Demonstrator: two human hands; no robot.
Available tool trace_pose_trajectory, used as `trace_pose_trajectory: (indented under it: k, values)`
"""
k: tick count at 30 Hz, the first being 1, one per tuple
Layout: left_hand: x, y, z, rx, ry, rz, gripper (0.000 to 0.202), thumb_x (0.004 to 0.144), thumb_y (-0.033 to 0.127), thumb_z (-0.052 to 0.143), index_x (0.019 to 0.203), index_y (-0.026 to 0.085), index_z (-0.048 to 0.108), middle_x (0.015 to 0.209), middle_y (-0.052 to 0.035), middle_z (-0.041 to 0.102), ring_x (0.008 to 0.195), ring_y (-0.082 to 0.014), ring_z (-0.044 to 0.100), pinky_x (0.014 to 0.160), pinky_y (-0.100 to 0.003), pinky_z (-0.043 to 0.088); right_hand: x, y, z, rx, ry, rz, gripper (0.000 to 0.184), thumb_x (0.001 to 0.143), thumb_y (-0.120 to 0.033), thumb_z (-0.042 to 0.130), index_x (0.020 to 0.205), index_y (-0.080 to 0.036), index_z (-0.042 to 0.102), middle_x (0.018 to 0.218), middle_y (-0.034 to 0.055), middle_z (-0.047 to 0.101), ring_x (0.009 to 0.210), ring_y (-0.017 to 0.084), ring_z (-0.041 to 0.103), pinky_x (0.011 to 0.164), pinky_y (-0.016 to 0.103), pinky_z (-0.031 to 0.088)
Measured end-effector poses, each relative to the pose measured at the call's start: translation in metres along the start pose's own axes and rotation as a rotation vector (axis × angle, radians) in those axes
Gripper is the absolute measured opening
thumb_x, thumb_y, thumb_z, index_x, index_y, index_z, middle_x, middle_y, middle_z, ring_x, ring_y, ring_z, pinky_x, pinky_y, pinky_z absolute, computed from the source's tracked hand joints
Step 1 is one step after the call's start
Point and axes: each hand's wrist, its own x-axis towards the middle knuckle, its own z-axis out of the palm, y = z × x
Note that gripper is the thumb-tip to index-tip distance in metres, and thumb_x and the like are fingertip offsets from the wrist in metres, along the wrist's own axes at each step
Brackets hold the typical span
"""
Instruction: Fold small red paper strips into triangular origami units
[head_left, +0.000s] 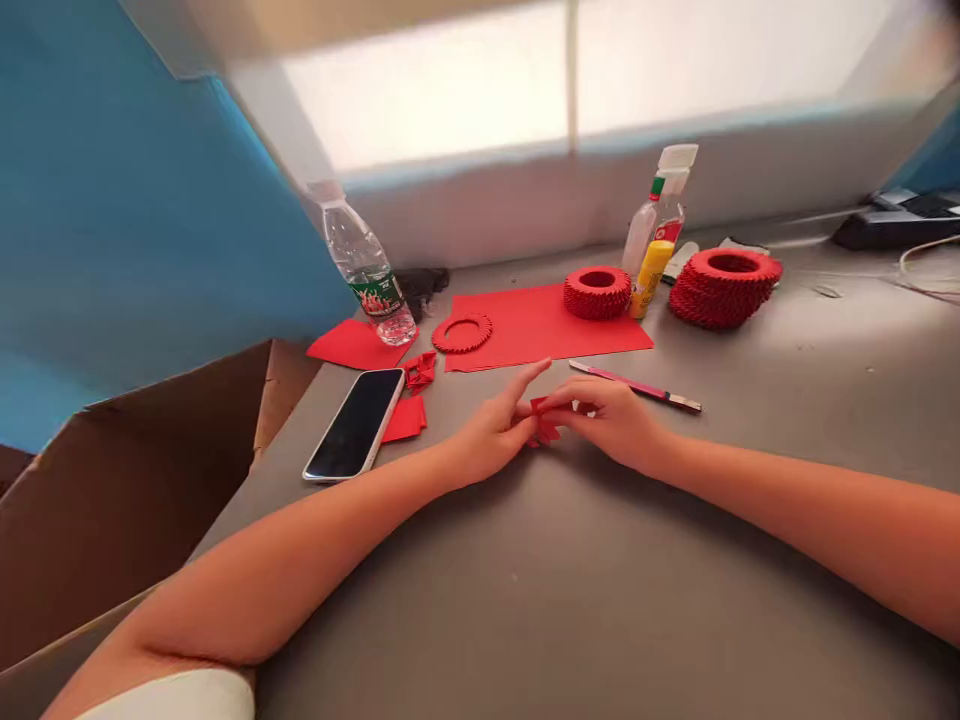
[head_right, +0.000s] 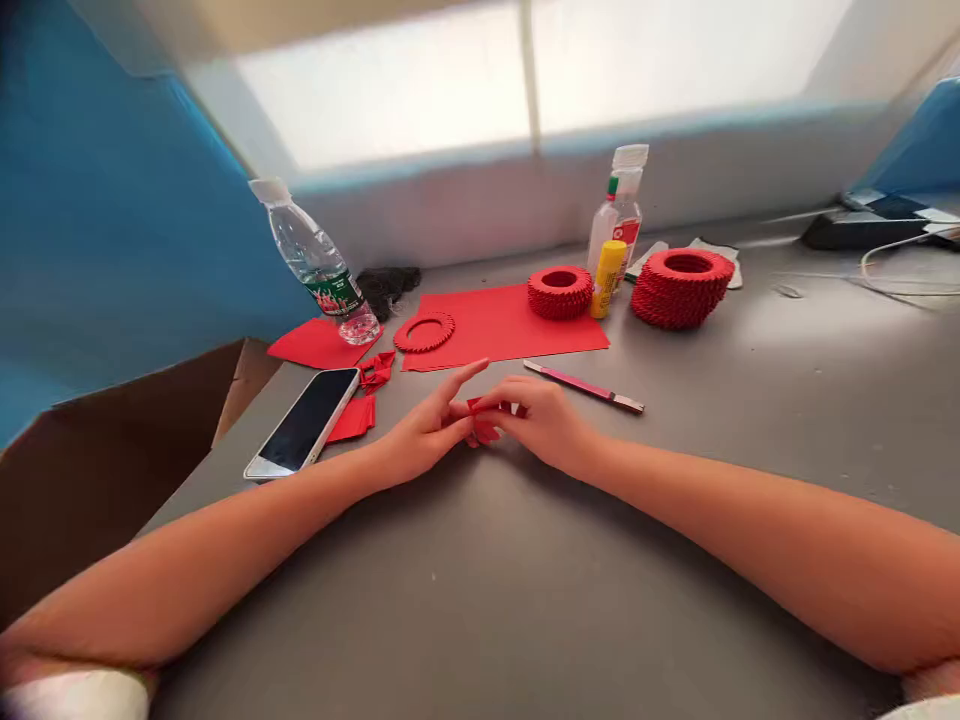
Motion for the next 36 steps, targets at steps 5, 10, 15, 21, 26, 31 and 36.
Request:
trace_pose_trajectory:
  k: [5,10,15,21,26,31,36]
  values:
    - [-0.0022,0.0005,0.0043,0.020,0.027,0.002,0.059,0.083,0.023,0.047,0.136,0.024,0.022,0.090,-0.0051,0.065,0.084,-0.0156,0.060,0.076,-0.029,0.046,-0.0002,-0.0017,0.0016,0.218,0.010,0.131,0.013,0.076,-0.029,0.058,0.085,-0.019,0.060,0.077,0.0003,0.064,0.062,0.012,0.060,0.058,0.029,0.051]
    - [-0.0016,-0.0036,0.0028,0.148,0.149,0.054,0.056,0.084,0.023,0.047,0.135,0.027,0.024,0.086,-0.0023,0.067,0.085,-0.0147,0.062,0.080,-0.031,0.046,0.0000,-0.0052,-0.0018,0.274,-0.003,0.204,0.037,0.076,-0.032,0.058,0.111,-0.022,0.055,0.083,0.0031,0.067,0.071,0.017,0.064,0.060,0.031,0.053]
    - [-0.0031,-0.0015,0.0015,0.202,0.162,0.059,0.055,0.084,0.023,0.046,0.135,0.026,0.024,0.091,-0.0027,0.069,0.089,-0.0141,0.062,0.084,-0.031,0.045,0.0008,-0.0070,-0.0033,0.230,-0.013,0.249,0.025,0.075,-0.036,0.058,0.093,-0.019,0.062,0.081,0.0049,0.068,0.073,0.018,0.065,0.056,0.029,0.050]
    - [-0.0040,0.0018,0.0006,0.351,0.188,0.058,0.053,0.083,0.023,0.047,0.133,0.027,0.029,0.089,-0.0001,0.069,0.081,-0.0125,0.063,0.076,-0.025,0.046,0.0022,-0.0074,-0.0043,0.191,-0.031,0.244,0.021,0.073,-0.039,0.059,0.081,-0.019,0.061,0.079,0.0035,0.068,0.072,0.018,0.063,0.054,0.028,0.048]
    - [-0.0031,0.0020,0.0003,0.362,0.276,0.117,0.046,0.082,0.023,0.050,0.126,0.024,0.038,0.091,-0.0006,0.069,0.077,-0.0112,0.063,0.071,-0.021,0.046,0.0038,-0.0044,-0.0053,0.156,-0.015,0.233,0.022,0.072,-0.042,0.060,0.077,-0.020,0.062,0.078,0.0027,0.066,0.070,0.017,0.060,0.059,0.030,0.049]
    - [-0.0030,0.0004,0.0005,0.413,0.296,0.163,0.041,0.082,0.018,0.051,0.122,0.024,0.043,0.090,0.0008,0.070,0.080,-0.0113,0.064,0.075,-0.021,0.045,0.0037,-0.0033,-0.0056,0.178,-0.016,0.240,0.024,0.070,-0.043,0.062,0.077,-0.020,0.062,0.078,0.0024,0.066,0.069,0.016,0.060,0.060,0.030,0.049]
    - [-0.0033,-0.0010,-0.0004,0.485,0.313,0.188,0.039,0.082,0.019,0.051,0.120,0.025,0.046,0.089,0.0014,0.071,0.077,-0.0109,0.065,0.073,-0.020,0.046,0.0039,-0.0025,-0.0058,0.164,-0.014,0.255,0.023,0.070,-0.042,0.062,0.076,-0.020,0.063,0.077,0.0022,0.066,0.068,0.016,0.060,0.060,0.030,0.049]
